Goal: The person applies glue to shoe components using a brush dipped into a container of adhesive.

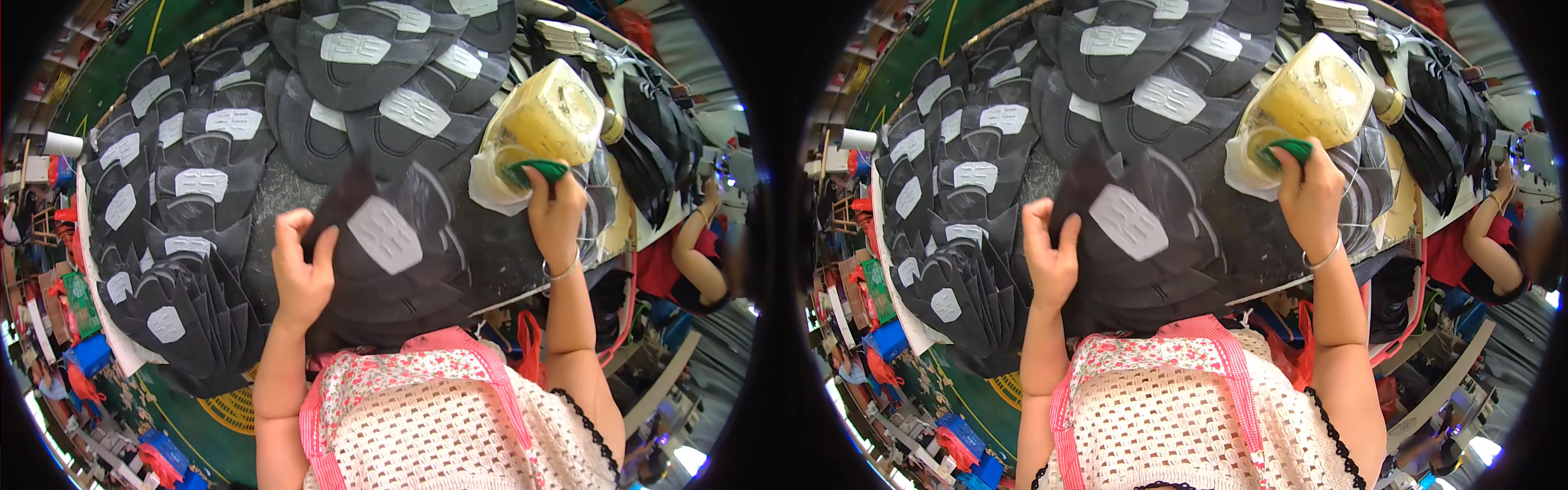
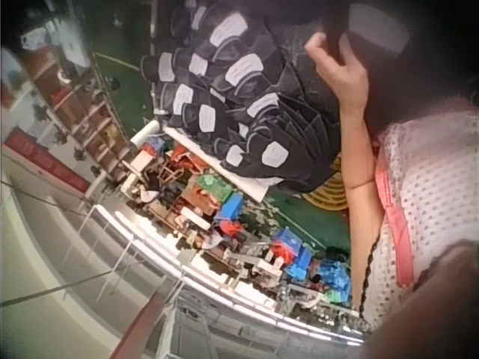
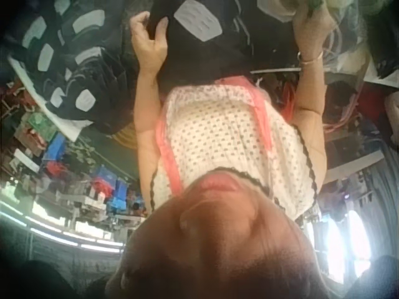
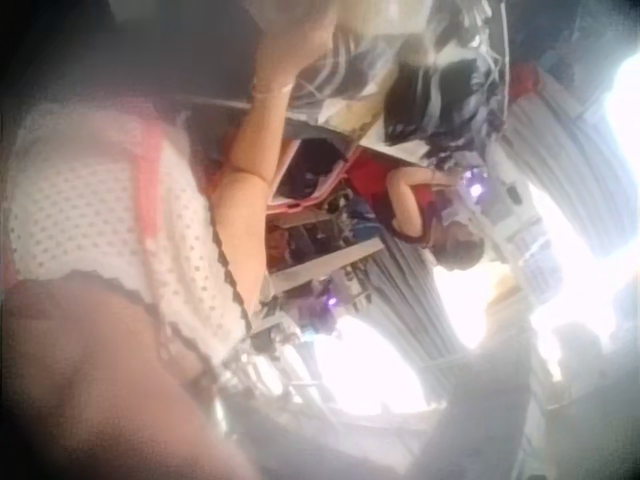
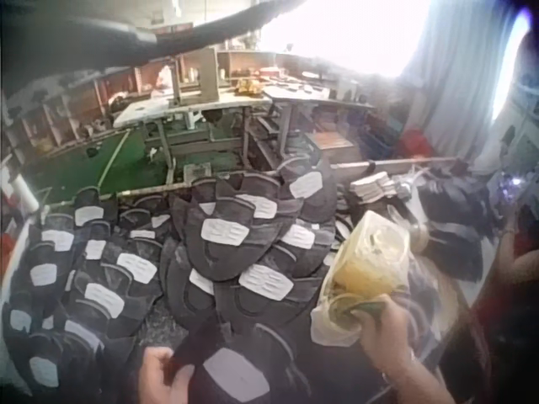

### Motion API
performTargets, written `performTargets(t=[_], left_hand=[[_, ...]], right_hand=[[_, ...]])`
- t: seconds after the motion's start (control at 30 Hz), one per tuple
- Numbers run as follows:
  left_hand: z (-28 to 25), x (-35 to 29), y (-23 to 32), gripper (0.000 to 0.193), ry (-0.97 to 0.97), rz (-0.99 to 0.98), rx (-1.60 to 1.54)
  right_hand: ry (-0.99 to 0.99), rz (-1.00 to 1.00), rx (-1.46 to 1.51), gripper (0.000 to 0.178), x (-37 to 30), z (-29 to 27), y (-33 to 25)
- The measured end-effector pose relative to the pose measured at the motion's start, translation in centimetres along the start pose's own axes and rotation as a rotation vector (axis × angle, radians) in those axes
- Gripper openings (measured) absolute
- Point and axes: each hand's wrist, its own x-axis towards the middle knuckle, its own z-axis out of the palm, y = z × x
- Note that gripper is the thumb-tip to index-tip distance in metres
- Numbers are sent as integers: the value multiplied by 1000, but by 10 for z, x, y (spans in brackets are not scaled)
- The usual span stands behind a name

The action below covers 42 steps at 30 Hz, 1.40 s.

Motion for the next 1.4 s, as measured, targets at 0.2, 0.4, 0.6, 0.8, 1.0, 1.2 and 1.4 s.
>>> performTargets(t=[0.2,0.4,0.6,0.8,1.0,1.2,1.4], left_hand=[[20,103,-8,26,226,-10,-227],[12,100,-26,57,279,243,651],[5,-28,-1,56,-48,-31,517],[4,-47,2,63,-85,-20,498],[6,-48,1,61,-73,-63,478],[6,-49,3,59,-67,-56,498],[7,-44,4,57,-73,36,608]], right_hand=[[137,187,44,11,-18,-9,10],[-63,434,624,14,-13,-5,-23],[-622,311,783,12,-4,49,-76],[-440,-4,680,6,8,107,-89],[-559,-367,732,20,3,93,-69],[-920,-415,859,18,-12,30,-44],[-903,43,802,10,-23,11,-29]])
